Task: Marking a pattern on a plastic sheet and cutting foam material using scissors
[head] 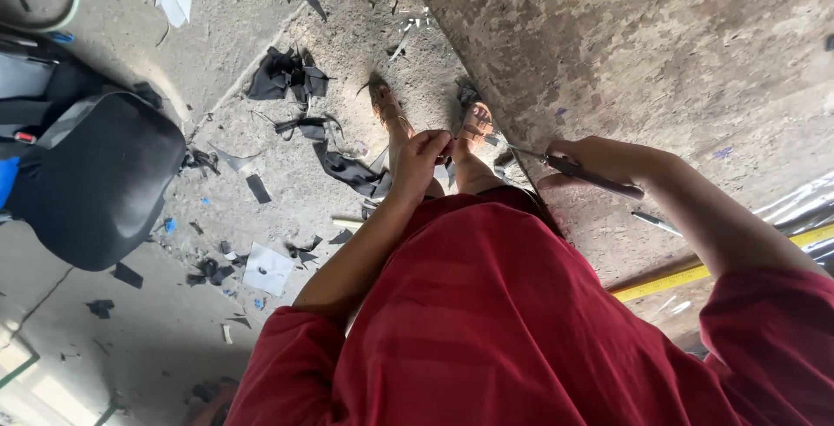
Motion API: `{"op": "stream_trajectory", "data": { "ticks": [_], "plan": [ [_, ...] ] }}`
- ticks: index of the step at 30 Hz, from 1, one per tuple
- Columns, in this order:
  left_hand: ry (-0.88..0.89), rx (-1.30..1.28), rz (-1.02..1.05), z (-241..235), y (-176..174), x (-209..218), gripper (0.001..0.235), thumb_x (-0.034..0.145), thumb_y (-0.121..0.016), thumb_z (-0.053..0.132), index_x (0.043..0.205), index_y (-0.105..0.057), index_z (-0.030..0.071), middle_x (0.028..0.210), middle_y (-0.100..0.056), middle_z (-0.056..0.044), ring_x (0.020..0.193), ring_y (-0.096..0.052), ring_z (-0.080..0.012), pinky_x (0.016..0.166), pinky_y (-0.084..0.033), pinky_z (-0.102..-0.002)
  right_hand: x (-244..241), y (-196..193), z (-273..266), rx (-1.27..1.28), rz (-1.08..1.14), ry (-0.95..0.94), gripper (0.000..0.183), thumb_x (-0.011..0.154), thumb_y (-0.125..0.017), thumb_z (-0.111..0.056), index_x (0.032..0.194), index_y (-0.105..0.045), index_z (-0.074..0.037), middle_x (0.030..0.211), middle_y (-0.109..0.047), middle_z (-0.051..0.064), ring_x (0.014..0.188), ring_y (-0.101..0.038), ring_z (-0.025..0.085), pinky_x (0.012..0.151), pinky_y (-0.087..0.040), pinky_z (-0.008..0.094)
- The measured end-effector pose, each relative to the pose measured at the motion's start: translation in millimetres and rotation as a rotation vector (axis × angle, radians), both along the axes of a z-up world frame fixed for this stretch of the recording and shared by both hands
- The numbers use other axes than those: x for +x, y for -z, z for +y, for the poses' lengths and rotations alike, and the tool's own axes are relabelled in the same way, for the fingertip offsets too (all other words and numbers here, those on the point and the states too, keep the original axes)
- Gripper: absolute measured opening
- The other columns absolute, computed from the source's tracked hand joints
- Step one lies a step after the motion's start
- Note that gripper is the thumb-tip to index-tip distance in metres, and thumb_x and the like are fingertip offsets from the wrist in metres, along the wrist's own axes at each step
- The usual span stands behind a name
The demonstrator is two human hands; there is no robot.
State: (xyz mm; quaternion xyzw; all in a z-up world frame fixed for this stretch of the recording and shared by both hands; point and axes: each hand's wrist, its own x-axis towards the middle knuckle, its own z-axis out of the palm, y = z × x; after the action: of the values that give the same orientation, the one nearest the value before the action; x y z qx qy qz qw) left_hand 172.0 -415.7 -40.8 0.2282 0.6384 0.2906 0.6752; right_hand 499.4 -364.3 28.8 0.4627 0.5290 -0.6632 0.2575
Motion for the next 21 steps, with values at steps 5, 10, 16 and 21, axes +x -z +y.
{"op": "stream_trajectory", "data": {
  "ticks": [5,10,16,21],
  "plan": [
    [-0.024,0.034,-0.039,0,-8,4,0.018,0.097,-0.074,0.024,0.104,-0.075,0.008,0.089,-0.077,-0.007,0.079,-0.073,-0.0109,0.069,-0.059,-0.020,-10,3,3,0.039,-0.011,-0.020,0.055,0.087,-0.074,-0.056,0.126,-0.062,-0.019,0.070,-0.064,0.010,0.067,-0.065,0.028,0.076,-0.053,0.042],
    [-0.017,0.029,-0.045,0,-10,4,0.017,0.097,-0.074,0.023,0.104,-0.075,0.007,0.088,-0.077,-0.008,0.078,-0.074,-0.0113,0.068,-0.059,-0.020,-24,-15,14,0.030,-0.011,0.027,0.057,0.085,-0.075,-0.057,0.125,-0.064,-0.018,0.072,-0.065,0.011,0.067,-0.066,0.028,0.076,-0.053,0.041],
    [-0.026,0.021,-0.049,-1,-11,5,0.017,0.098,-0.073,0.022,0.105,-0.074,0.007,0.089,-0.078,-0.008,0.078,-0.073,-0.0105,0.067,-0.058,-0.019,-24,-13,14,0.082,-0.015,0.010,0.057,0.081,-0.080,-0.058,0.119,-0.066,-0.017,0.077,-0.070,0.016,0.072,-0.070,0.033,0.075,-0.054,0.043],
    [-0.027,0.028,-0.027,0,-18,5,0.017,0.098,-0.073,0.021,0.105,-0.075,0.005,0.090,-0.078,-0.010,0.077,-0.073,-0.0104,0.066,-0.058,-0.018,-25,-13,10,0.128,-0.004,-0.027,0.057,0.080,-0.082,-0.057,0.116,-0.066,-0.016,0.080,-0.072,0.019,0.078,-0.073,0.037,0.077,-0.055,0.046]
  ]
}}
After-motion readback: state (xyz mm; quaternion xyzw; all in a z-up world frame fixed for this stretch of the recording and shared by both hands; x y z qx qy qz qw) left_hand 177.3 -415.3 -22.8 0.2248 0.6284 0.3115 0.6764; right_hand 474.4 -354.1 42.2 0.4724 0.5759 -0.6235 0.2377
